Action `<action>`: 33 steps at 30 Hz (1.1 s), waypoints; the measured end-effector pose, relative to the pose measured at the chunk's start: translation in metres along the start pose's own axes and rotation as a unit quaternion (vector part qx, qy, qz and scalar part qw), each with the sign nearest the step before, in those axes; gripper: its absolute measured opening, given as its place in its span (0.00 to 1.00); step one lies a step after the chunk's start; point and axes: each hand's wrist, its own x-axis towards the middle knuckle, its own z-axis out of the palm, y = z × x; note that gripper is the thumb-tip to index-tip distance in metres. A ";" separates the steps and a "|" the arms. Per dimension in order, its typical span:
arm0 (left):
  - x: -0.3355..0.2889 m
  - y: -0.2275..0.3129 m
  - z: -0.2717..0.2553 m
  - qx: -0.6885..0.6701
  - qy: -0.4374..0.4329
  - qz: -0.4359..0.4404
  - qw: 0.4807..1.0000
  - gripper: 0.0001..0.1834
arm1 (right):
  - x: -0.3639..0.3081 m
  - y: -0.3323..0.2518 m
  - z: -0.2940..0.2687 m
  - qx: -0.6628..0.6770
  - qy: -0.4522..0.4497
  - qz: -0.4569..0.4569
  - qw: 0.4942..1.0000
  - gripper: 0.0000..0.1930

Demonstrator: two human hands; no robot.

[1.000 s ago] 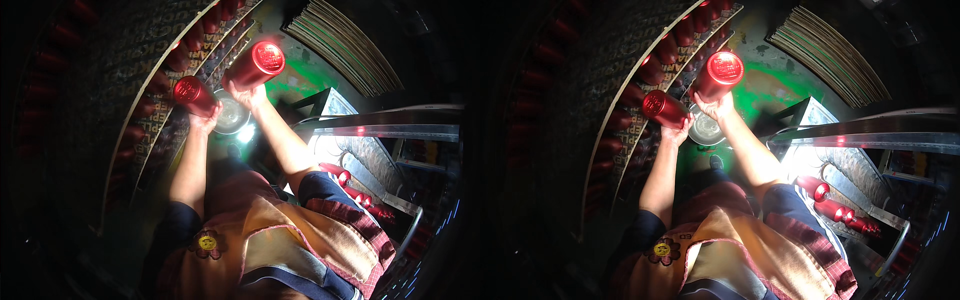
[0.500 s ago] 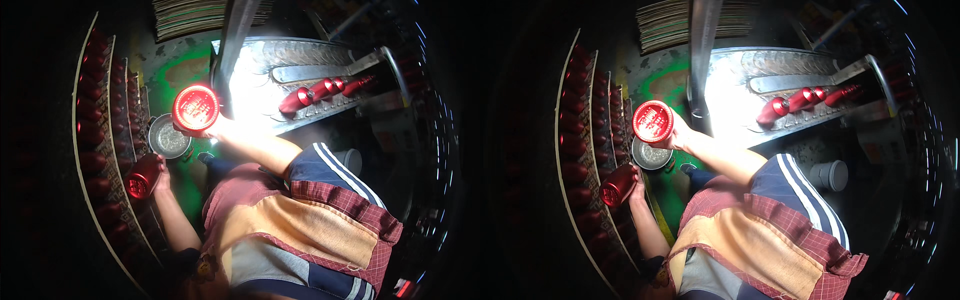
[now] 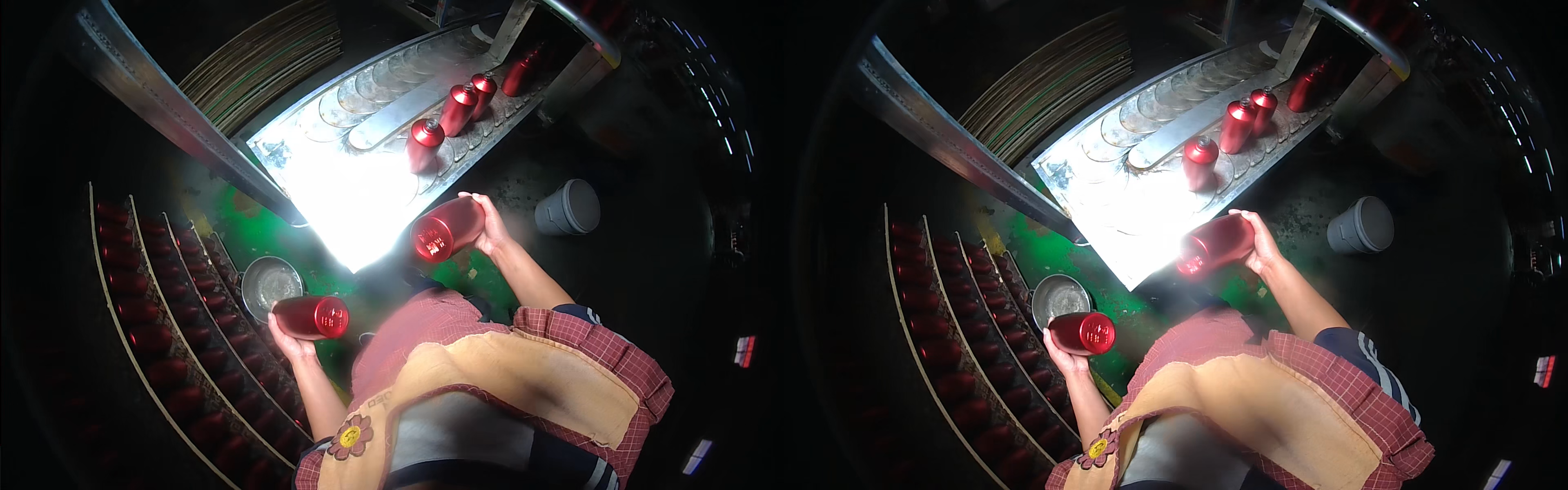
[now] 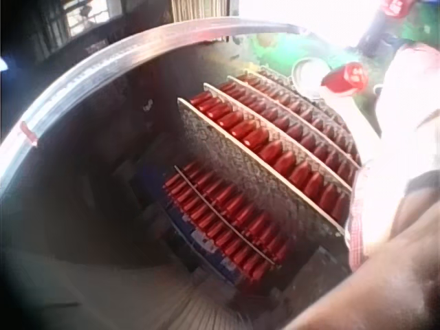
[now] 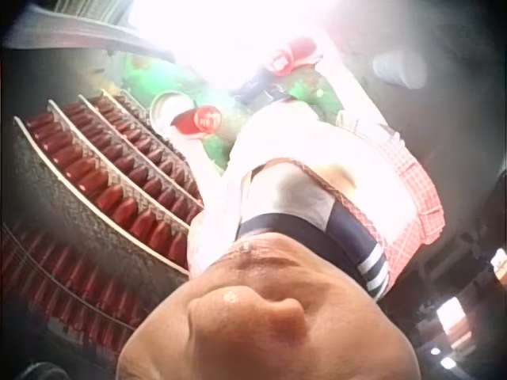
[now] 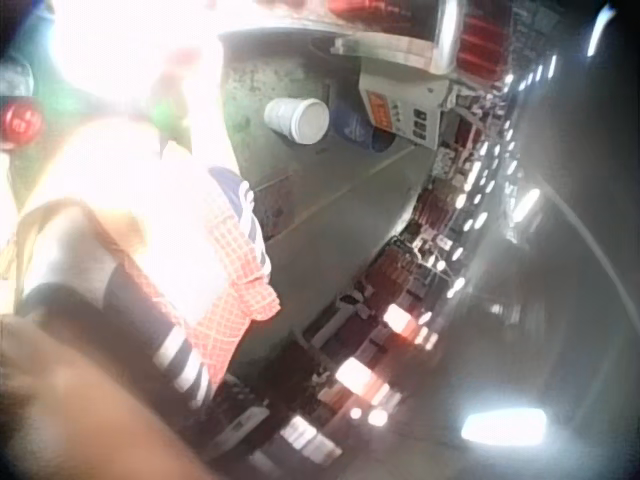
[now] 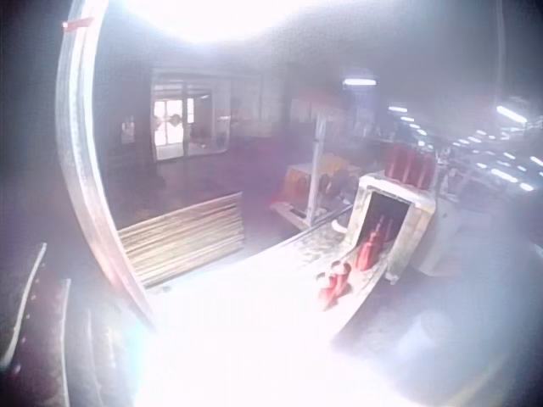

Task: The person repeatedly picks up red metal cans from a rotating carousel, dips them into a small metal bowl to fill them with a liquid, and places them onto a metal tray. The process is continuous and repetitive.

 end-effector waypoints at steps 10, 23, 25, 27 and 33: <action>0.144 -0.115 0.267 0.608 -0.138 0.474 0.622 0.22 | 0.120 -0.088 0.030 -0.374 -0.091 -0.430 0.816 0.16; 0.054 -0.084 0.230 0.536 -0.236 0.310 0.749 0.14 | 0.214 -0.028 0.066 -0.620 0.032 -0.467 0.629 0.23; 0.012 -0.033 0.182 0.551 -0.204 0.322 0.742 0.11 | 0.192 -0.030 0.072 -0.596 0.095 -0.511 0.612 0.23; -0.042 0.015 0.131 0.500 -0.137 0.317 0.794 0.09 | 0.158 -0.022 0.089 -0.552 0.114 -0.596 0.572 0.23; -0.186 0.176 -0.007 0.340 0.009 0.359 0.869 0.09 | 0.033 0.113 0.263 -0.380 -0.239 -0.567 0.690 0.19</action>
